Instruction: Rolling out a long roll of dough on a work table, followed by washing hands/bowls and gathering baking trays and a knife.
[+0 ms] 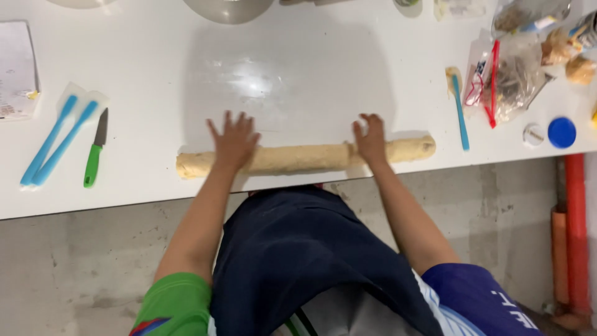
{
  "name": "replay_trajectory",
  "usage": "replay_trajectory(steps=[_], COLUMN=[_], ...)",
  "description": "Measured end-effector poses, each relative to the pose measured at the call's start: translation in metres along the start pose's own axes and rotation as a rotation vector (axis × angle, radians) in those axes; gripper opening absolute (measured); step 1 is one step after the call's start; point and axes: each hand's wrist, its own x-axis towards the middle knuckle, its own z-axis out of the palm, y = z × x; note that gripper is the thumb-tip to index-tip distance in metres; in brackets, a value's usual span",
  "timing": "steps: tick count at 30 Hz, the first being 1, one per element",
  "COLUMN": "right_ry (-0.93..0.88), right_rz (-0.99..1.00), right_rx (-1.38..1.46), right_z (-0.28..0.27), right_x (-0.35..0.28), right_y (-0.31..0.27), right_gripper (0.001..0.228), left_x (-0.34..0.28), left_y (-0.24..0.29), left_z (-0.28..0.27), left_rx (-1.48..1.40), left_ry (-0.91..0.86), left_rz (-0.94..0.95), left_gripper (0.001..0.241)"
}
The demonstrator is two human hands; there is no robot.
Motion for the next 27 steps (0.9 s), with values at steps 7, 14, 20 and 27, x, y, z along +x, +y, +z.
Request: replay_trajectory(steps=[7,14,20,27], right_ry=[-0.17,-0.292,-0.325,-0.476], right_rz=[-0.139,0.054,-0.04,-0.306], right_rx=[0.094,0.076,0.042,0.141], right_z=[0.03,-0.002,-0.003,0.016], right_x=[-0.024,-0.03,-0.004,0.045], right_y=[-0.099,-0.096,-0.078,-0.136], right_gripper=[0.043,0.038,0.036,0.033], left_x=[0.002,0.0,-0.031,-0.167], left_y=[-0.008,-0.109,-0.18,-0.124], left_z=[-0.001,-0.021,-0.009,-0.003], left_rx=[0.0,0.079,-0.25,-0.619], left_ry=[-0.071,-0.121,0.001,0.395], left_rz=[-0.129,-0.557,-0.78,-0.999], left_gripper=[0.072,0.088,0.089,0.072])
